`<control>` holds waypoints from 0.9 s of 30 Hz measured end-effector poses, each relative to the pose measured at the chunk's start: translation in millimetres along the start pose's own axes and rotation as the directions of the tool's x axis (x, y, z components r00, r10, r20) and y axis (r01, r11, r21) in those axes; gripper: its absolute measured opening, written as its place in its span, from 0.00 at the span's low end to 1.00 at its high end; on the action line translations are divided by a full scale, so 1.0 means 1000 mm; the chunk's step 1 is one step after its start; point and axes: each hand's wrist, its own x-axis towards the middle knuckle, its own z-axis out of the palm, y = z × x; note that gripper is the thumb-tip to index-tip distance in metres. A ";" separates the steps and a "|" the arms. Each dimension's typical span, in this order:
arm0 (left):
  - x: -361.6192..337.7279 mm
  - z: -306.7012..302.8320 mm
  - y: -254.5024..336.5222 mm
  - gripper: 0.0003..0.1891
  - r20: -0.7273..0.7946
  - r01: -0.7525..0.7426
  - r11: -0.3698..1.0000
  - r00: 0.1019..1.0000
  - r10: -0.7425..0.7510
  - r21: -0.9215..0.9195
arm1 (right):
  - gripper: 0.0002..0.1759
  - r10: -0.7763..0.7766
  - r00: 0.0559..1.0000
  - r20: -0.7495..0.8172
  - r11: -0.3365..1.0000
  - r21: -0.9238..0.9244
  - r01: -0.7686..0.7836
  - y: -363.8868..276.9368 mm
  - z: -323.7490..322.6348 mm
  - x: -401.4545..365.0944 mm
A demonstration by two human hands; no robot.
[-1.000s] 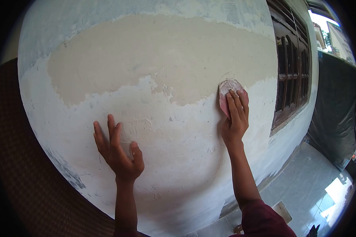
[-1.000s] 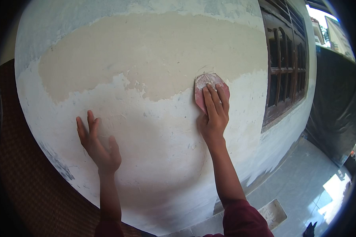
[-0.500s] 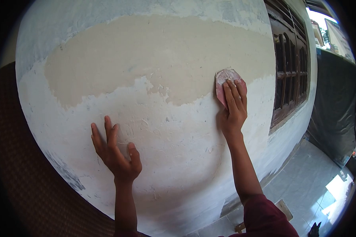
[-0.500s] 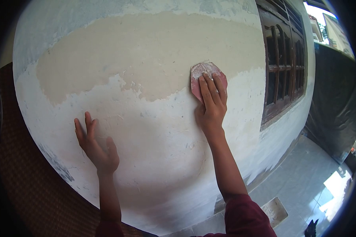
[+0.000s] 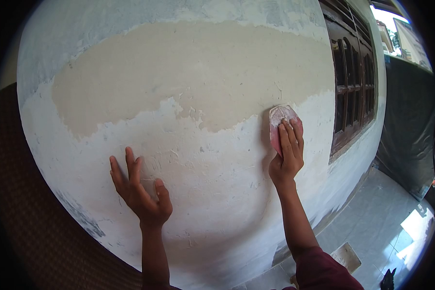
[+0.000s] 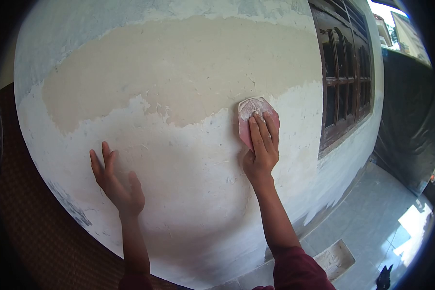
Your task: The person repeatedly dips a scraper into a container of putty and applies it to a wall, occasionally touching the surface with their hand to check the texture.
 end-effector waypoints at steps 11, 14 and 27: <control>0.000 0.001 0.000 0.26 -0.009 0.000 1.000 1.000 0.000 0.008 | 0.33 -0.009 0.999 0.044 1.000 -0.014 0.010 0.011 0.010 0.016; 0.000 0.000 0.000 0.26 -0.009 -0.004 1.000 1.000 0.004 0.001 | 0.29 0.018 0.997 0.081 1.000 -0.015 -0.017 0.009 -0.004 -0.006; 0.000 0.001 -0.001 0.26 -0.015 -0.001 1.000 1.000 0.001 -0.014 | 0.33 -0.054 0.998 0.034 0.998 -0.028 0.055 0.004 0.016 0.022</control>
